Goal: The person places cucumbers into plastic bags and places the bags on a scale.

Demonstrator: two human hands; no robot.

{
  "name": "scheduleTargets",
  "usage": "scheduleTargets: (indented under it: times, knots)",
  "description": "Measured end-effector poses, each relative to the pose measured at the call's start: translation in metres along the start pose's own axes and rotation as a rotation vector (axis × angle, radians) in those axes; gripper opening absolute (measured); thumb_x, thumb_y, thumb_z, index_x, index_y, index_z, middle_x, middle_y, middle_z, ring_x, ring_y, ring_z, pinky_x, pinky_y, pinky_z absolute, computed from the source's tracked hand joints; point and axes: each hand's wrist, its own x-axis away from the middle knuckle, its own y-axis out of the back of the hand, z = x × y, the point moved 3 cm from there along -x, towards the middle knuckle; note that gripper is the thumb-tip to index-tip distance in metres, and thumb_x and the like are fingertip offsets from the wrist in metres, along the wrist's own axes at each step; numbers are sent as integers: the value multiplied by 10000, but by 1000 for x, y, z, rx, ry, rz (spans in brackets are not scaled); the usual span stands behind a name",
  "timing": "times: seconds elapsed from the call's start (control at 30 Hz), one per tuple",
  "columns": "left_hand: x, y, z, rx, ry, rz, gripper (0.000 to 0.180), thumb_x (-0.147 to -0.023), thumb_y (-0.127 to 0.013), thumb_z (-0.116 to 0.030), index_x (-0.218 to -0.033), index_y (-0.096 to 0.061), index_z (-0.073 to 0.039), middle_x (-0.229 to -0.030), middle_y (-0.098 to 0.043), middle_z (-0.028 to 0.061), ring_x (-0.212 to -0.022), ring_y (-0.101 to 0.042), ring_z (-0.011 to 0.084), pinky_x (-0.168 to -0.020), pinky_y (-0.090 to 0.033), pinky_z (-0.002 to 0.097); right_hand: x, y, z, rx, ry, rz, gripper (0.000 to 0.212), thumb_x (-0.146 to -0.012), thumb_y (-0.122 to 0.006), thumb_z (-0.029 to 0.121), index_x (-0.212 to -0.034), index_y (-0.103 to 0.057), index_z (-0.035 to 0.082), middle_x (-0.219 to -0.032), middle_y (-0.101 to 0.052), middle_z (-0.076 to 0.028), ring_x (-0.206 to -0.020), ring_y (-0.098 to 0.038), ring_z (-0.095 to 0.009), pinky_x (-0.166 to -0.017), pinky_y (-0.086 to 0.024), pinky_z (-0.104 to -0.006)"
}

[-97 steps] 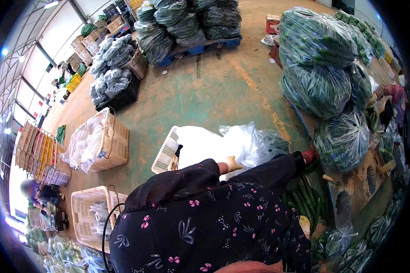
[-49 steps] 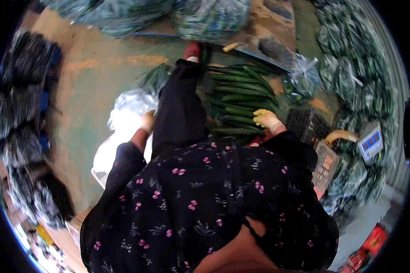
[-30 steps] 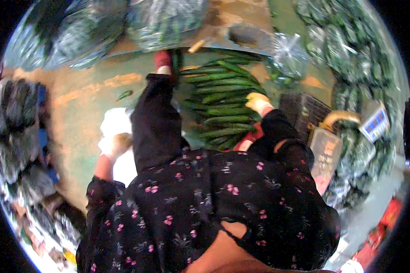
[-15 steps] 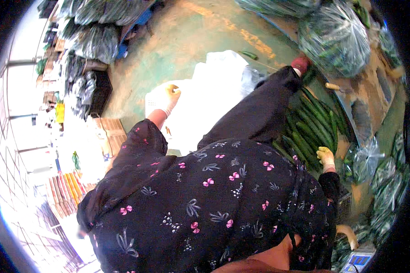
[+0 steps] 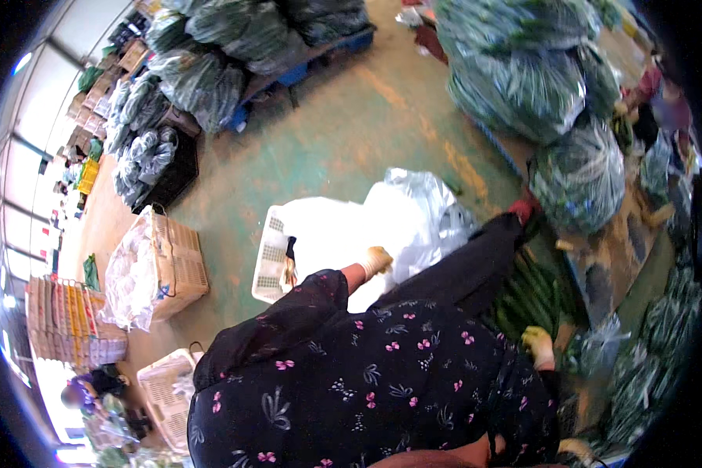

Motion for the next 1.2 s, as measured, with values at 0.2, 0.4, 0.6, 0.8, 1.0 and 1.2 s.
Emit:
scheduleTargets:
  times: [0.2, 0.4, 0.6, 0.8, 1.0, 1.2]
  knots:
    - [84, 87, -100, 747, -118, -294, 332, -841, -649, -343, -807, -600, -17, -626, -591, 67, -535, -564, 154, -521, -476, 310, 19, 22, 102, 2, 179, -90, 402, -823, -684, 97, -1198, -589, -11, -935, -677, -65, -776, -606, -122, -671, -471, -254]
    - [165, 139, -187, 793, -346, -302, 346, -877, -664, -357, -694, -585, -75, -596, -517, -18, -500, -459, 67, -466, -403, 249, 128, -39, 329, -46, 564, 40, 368, -859, -631, 23, -1219, -572, -20, -1093, -660, -100, -992, -616, -143, -885, -477, -265]
    - [239, 142, -271, 757, -893, -180, 270, -927, -614, -273, -800, -632, -35, -698, -599, 26, -639, -562, 113, -601, -470, 279, 177, -139, 414, 79, 808, 315, 546, -771, -746, 96, -1273, -548, 18, -1146, -650, -121, -1038, -619, -181, -929, -475, -305]
    - [245, 138, -296, 302, -1228, -391, 194, -898, -612, -214, -971, -642, -37, -887, -606, 145, -856, -588, 297, -768, -472, 378, 161, -166, 406, 313, 877, 87, 373, -824, -729, 234, -1131, -629, 47, -1019, -697, -89, -911, -653, -174, -805, -502, -289]
    - [233, 134, -236, 348, -1023, -480, 184, -881, -648, -192, -966, -689, -34, -935, -673, 124, -884, -641, 235, -802, -502, 337, 141, -150, 373, -215, 750, 168, 234, -906, -642, 178, -1037, -662, -14, -991, -705, -81, -869, -648, -138, -793, -510, -272]
    - [135, 118, -84, 276, -270, -600, 422, -866, -608, -348, -1064, -637, 24, -1019, -677, 198, -983, -637, 338, -889, -495, 364, 169, -145, 372, -469, 558, 362, 266, -897, -626, 109, -1072, -626, -92, -975, -680, -134, -880, -657, -199, -824, -514, -299]
